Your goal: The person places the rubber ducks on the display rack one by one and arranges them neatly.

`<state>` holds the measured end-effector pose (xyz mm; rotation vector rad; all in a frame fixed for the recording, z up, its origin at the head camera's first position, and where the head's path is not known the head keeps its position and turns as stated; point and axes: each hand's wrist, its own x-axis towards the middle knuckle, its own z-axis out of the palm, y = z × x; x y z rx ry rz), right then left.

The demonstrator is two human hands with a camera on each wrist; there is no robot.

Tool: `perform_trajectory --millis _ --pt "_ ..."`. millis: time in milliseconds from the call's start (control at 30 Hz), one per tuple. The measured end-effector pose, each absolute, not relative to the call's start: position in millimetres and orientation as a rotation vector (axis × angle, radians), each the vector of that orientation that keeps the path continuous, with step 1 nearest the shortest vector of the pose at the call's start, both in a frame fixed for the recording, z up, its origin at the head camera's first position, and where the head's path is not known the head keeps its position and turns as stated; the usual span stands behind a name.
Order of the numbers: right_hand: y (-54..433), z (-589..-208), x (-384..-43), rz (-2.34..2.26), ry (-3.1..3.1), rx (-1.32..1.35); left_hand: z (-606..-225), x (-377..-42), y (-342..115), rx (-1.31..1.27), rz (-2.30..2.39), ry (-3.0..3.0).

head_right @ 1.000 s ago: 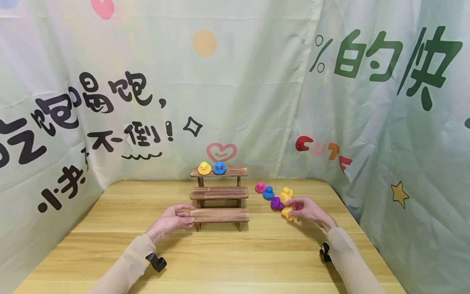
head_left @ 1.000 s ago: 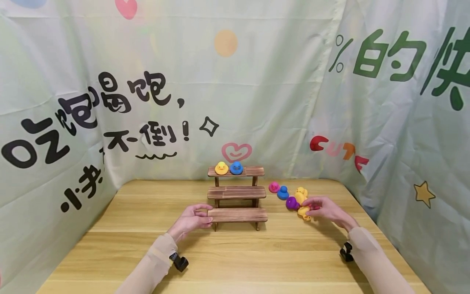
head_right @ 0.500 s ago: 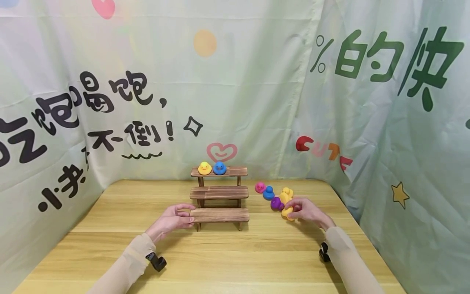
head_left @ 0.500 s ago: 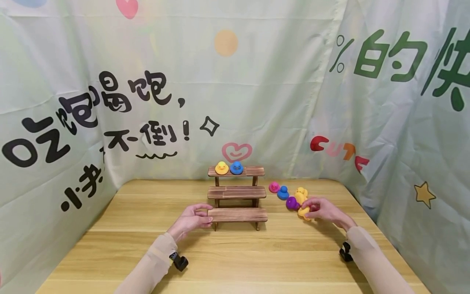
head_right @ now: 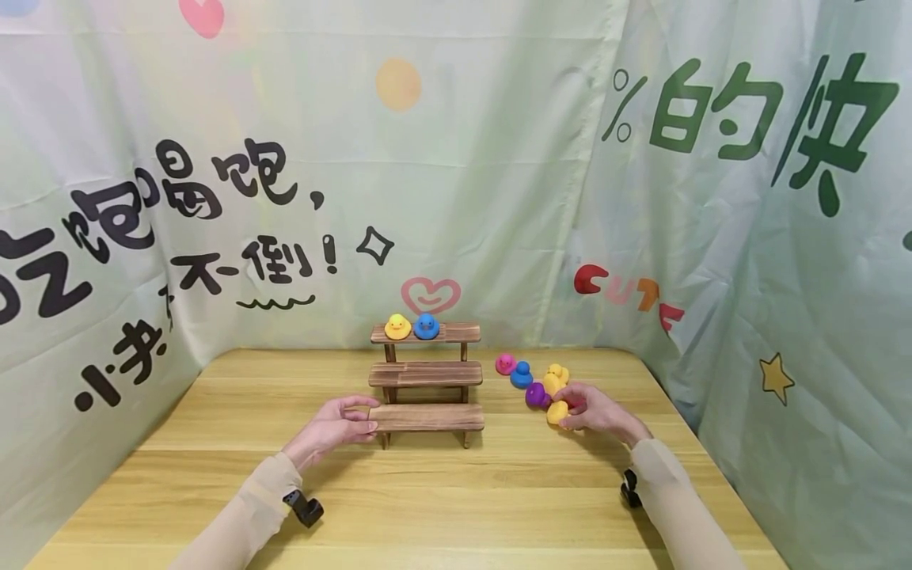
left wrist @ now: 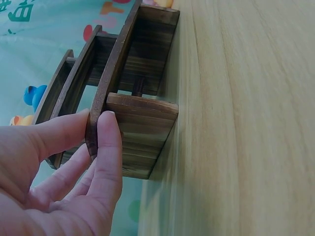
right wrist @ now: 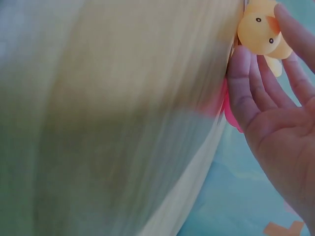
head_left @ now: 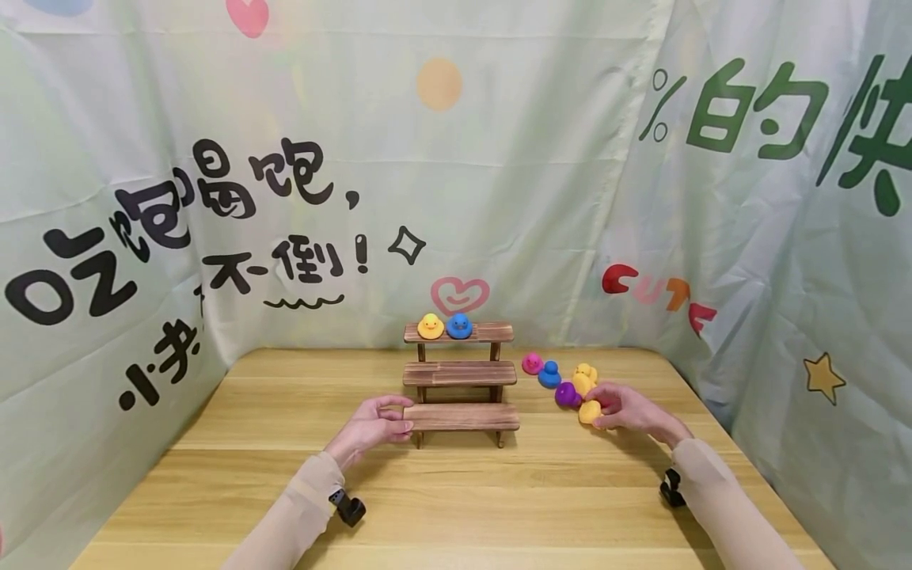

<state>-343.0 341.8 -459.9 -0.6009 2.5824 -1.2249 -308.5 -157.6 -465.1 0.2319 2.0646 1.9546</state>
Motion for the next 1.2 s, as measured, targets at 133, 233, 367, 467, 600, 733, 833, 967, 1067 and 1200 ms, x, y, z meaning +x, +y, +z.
perform_trajectory --millis 133,233,367,467,600,733,833,967,1067,1200 --pt "343 -460 -344 -1.251 2.532 -0.573 -466 -308 -158 0.231 1.954 2.062" --pt "344 -459 -343 -1.272 2.503 -0.521 -466 -308 -158 0.228 1.954 2.062" --pt "345 -457 -341 -1.362 2.445 -0.433 -466 -308 -157 0.225 1.955 2.065" --pt "345 -456 -339 -1.476 2.393 -0.383 -466 -309 -158 0.219 1.956 2.064" --pt "343 -450 -338 -1.610 2.366 -0.407 -466 -309 -157 0.213 1.951 2.070" --pt "341 -445 -338 -1.677 2.375 -0.441 -467 -310 -157 0.219 1.945 2.074" --pt "339 -440 -338 -1.675 2.390 -0.448 -467 -310 -157 0.218 1.945 2.073" --pt "334 -433 -336 -1.687 2.411 -0.444 -466 -311 -158 0.213 1.947 2.072" --pt "330 -428 -336 -1.723 2.431 -0.445 -465 -310 -158 0.214 1.949 2.069" --pt "324 -424 -338 -1.778 2.474 -0.418 -465 -310 -158 0.217 1.953 2.063"
